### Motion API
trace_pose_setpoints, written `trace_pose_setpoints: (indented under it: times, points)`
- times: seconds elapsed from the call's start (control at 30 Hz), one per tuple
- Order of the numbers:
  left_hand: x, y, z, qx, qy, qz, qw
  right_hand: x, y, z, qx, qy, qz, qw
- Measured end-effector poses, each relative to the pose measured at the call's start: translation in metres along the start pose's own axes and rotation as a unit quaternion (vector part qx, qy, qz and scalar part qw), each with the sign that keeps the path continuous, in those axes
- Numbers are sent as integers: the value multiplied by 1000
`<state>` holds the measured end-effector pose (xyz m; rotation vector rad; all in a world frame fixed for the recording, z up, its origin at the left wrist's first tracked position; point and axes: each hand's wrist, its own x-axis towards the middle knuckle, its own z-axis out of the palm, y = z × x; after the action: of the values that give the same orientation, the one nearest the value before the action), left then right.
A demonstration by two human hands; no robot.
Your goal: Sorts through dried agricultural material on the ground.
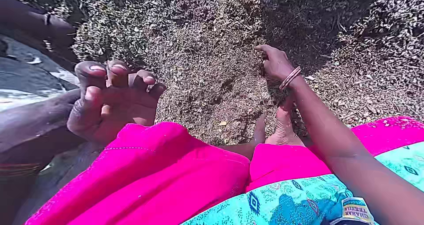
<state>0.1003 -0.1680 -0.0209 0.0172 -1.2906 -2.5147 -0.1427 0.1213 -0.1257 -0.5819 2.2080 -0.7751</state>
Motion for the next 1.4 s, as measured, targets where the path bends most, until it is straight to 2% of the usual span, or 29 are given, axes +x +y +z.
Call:
trace_pose_setpoints:
  times: [0.07, 0.17, 0.27, 0.37, 0.43, 0.47, 0.53, 0.6, 0.63, 0.67, 0.7, 0.73, 0.77, 0.8, 0.87, 0.9, 0.97, 1.03, 1.1, 1.23, 1.3, 1.37, 1.4]
  points:
    - [-2, -2, 0, 12, 13, -5, 1000, 7, 14, -26, 74, 41, 17, 996]
    - [4, -1, 12, 23, 87, -5, 996, 15, 11, -25, 38, 36, 56, 997]
    - [2, 1, -10, -35, 3, -6, 999, 17, -12, 26, -61, -36, 110, 991]
    - [3, 6, -15, -29, -53, -39, 997, 0, -62, 94, -76, -139, 31, 987]
    - [13, 6, -2, 23, -88, -73, 993, -17, -93, 114, -47, -216, -64, 973]
    - [18, 5, 11, 64, -99, -95, 988, -30, -107, 117, -36, -273, -114, 955]
    - [22, 1, 45, 125, -60, -101, 985, -74, -127, 117, 4, -399, -174, 900]
    - [26, 1, 60, 158, -56, -90, 982, -119, -122, 115, 93, -432, -131, 887]
    - [27, 3, 65, 176, -61, -82, 979, -123, -107, 123, 138, -445, -135, 875]
    - [27, 6, 69, 190, -66, -80, 976, -113, -85, 144, 180, -450, -216, 848]
    - [23, 8, 72, 203, -62, -83, 974, -98, -68, 166, 210, -441, -342, 803]
    - [18, 12, 70, 209, -71, -93, 971, -92, -85, 156, 168, -472, -325, 803]
    - [15, 18, 65, 216, -84, -105, 967, -85, -96, 143, 166, -447, -301, 826]
    - [12, 22, 60, 220, -85, -104, 966, -71, -96, 125, 174, -381, -275, 866]
    - [7, 22, 53, 214, -64, -82, 971, -24, -70, 92, 122, -178, -226, 950]
    - [4, 21, 52, 215, -48, -69, 973, 4, -53, 79, 61, -107, -196, 973]
    - [6, 21, 45, 212, -50, -58, 974, 56, -27, 66, -47, -70, -134, 987]
    - [13, 25, 29, 197, -95, -56, 974, 73, -28, 78, -83, -98, -111, 986]
    - [25, 27, 24, 194, -133, -53, 971, 63, -52, 102, -68, -141, -123, 980]
    - [41, 24, 48, 191, -68, -26, 979, 8, -97, 141, 0, -242, -201, 949]
    - [38, 34, 30, 185, -115, -66, 974, -41, -113, 160, -15, -331, -246, 911]
    - [33, 47, 37, 225, -105, -58, 967, -88, -111, 179, 41, -417, -239, 876]
    - [29, 53, 46, 255, -86, -50, 962, -99, -102, 179, 81, -418, -260, 867]
